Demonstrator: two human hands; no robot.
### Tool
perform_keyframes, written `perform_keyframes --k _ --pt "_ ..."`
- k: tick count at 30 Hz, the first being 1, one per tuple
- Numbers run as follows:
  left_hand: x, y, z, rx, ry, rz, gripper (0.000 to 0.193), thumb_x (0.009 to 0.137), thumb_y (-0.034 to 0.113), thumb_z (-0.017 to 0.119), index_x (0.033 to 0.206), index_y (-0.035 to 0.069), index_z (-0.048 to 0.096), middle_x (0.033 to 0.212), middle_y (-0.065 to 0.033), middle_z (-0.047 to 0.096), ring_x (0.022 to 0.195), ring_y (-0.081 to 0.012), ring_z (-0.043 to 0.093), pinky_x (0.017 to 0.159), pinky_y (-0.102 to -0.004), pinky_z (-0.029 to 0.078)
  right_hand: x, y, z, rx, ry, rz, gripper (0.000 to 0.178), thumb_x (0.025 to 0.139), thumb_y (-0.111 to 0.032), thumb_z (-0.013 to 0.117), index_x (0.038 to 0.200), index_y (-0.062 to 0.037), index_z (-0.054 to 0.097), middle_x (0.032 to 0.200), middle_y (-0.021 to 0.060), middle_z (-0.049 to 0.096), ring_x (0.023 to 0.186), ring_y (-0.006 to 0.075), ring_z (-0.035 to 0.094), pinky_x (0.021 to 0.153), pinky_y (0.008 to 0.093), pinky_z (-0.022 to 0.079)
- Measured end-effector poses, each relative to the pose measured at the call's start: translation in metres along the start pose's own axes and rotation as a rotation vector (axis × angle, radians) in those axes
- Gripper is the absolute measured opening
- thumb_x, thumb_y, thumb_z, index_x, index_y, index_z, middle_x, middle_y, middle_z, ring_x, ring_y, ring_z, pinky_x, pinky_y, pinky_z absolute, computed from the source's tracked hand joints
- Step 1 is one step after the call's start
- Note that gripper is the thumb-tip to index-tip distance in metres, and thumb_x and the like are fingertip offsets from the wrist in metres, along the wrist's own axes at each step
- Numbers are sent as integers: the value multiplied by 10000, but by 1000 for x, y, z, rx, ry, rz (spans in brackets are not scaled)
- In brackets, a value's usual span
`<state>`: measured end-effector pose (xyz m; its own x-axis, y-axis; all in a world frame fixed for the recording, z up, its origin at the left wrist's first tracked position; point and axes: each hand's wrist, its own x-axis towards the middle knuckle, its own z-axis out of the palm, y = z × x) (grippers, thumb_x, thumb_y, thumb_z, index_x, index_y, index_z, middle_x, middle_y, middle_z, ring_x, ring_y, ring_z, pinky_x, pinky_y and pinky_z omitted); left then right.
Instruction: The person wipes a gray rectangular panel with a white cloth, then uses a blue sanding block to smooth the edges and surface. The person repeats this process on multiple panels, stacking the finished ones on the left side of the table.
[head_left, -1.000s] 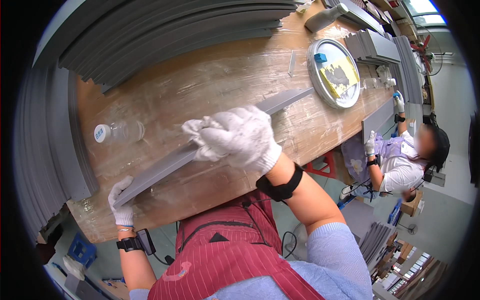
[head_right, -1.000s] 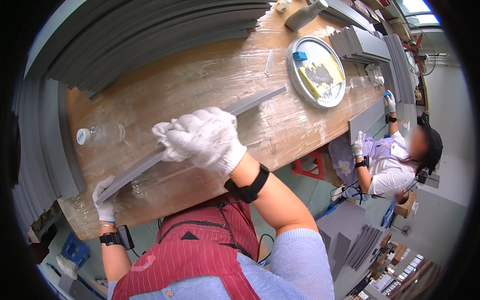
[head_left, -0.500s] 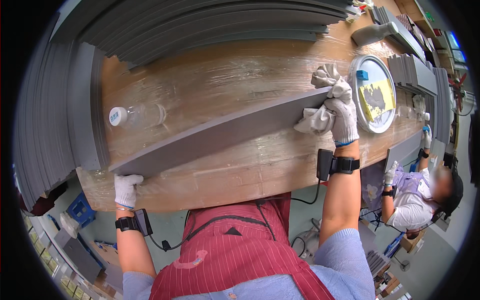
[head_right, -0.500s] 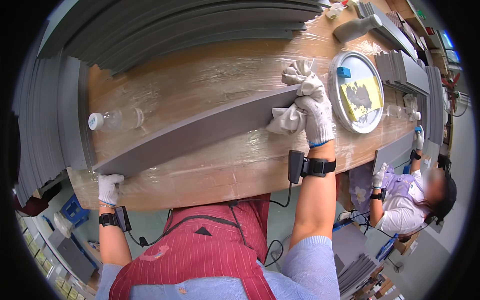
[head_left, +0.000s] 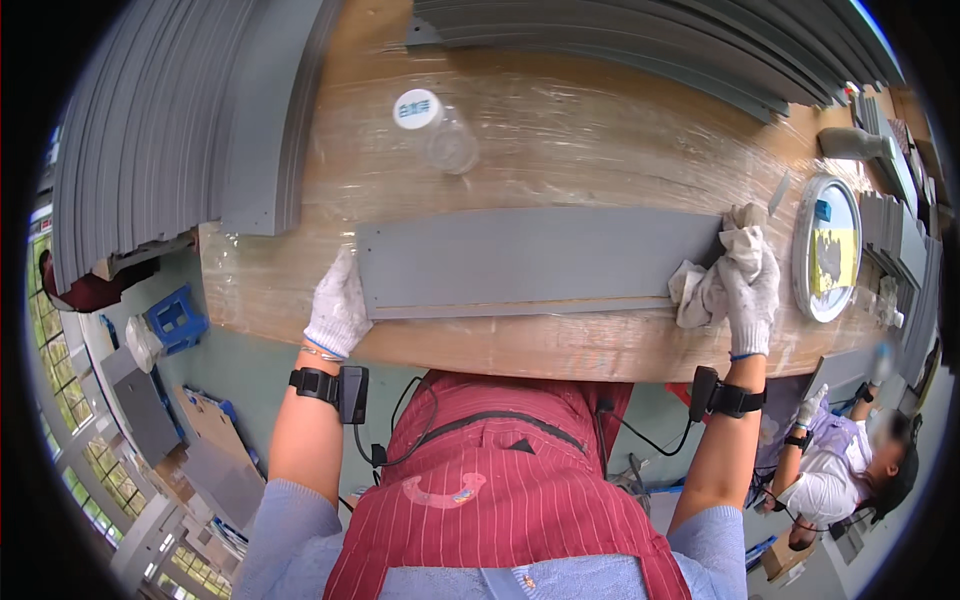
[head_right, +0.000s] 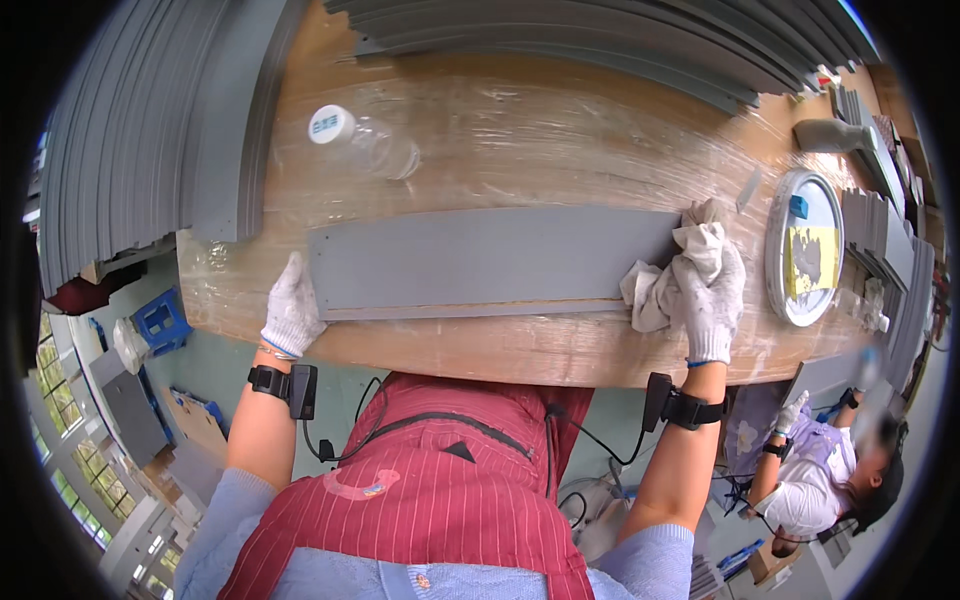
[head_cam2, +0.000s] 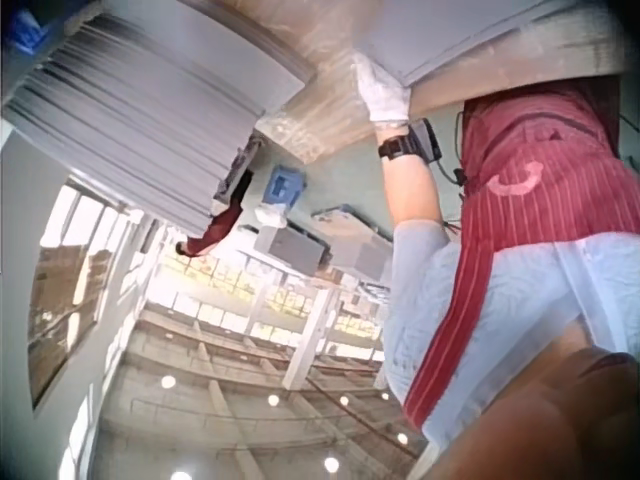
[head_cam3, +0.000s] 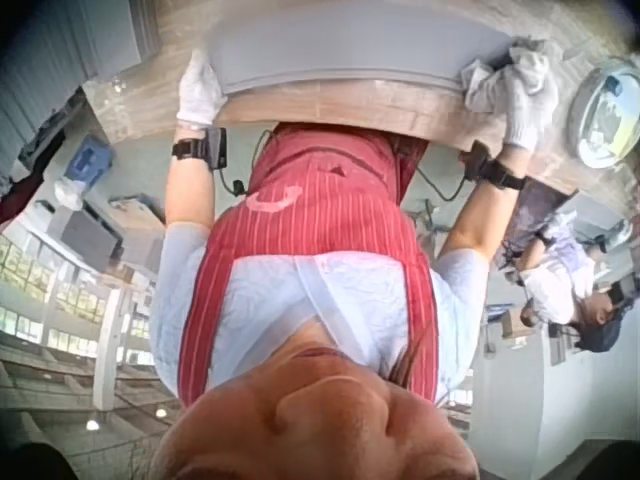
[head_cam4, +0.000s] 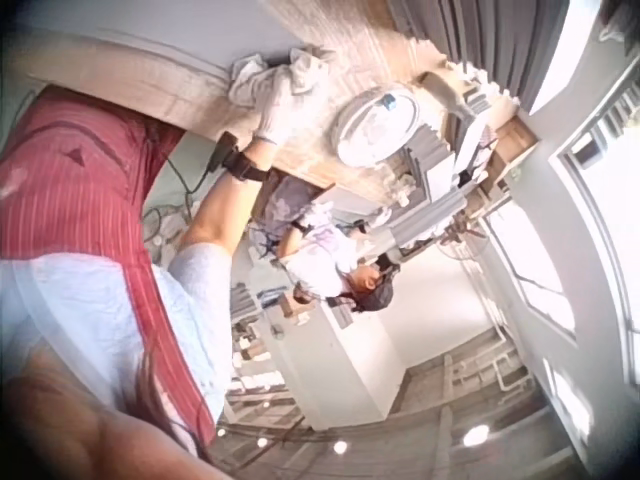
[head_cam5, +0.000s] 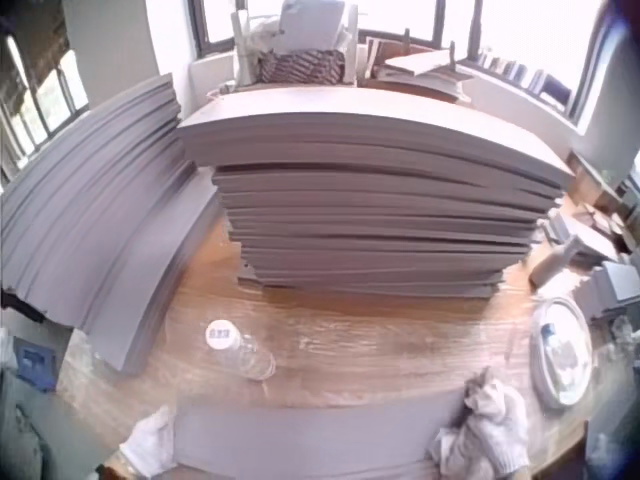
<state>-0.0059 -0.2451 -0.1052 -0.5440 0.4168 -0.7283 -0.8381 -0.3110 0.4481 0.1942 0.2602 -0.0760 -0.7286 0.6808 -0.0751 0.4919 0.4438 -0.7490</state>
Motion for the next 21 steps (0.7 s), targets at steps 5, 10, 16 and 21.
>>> perform_keyframes --k 5,10,16,21 --pt "-1 -1 6 -75 27 -15 931 950 711 404 1534 3 246 1503 -190 411 1378 -340 421 1117 -502 376 -39 -84 119 -569 170 -328 612 821 -242 701 1372 -40 525 1395 242 519 1270 440 501 1070 467 416" --pt "-3 -4 6 -49 -14 16 972 943 748 350 1531 -18 245 1509 -197 405 1391 -335 409 1135 -479 364 -81 -160 203 -668 -9 -477 582 833 -358 691 1324 -72 565 1377 245 517 1266 404 505 1041 516 415" --pt "7 -9 -1 -96 -29 41 806 964 708 378 1463 77 427 1446 -95 514 1320 -260 493 1115 -427 400 -128 -233 278 -452 -298 -732 530 807 -353 683 1252 -76 608 1379 203 518 1263 364 497 1041 522 395" --pt "13 -11 -12 -234 -83 133 487 1035 522 427 1238 107 583 1221 -79 641 1121 -233 610 1009 -383 493 -146 -229 290 -222 -430 -783 474 755 -287 704 1173 -80 625 1333 166 544 1258 335 497 1047 516 390"
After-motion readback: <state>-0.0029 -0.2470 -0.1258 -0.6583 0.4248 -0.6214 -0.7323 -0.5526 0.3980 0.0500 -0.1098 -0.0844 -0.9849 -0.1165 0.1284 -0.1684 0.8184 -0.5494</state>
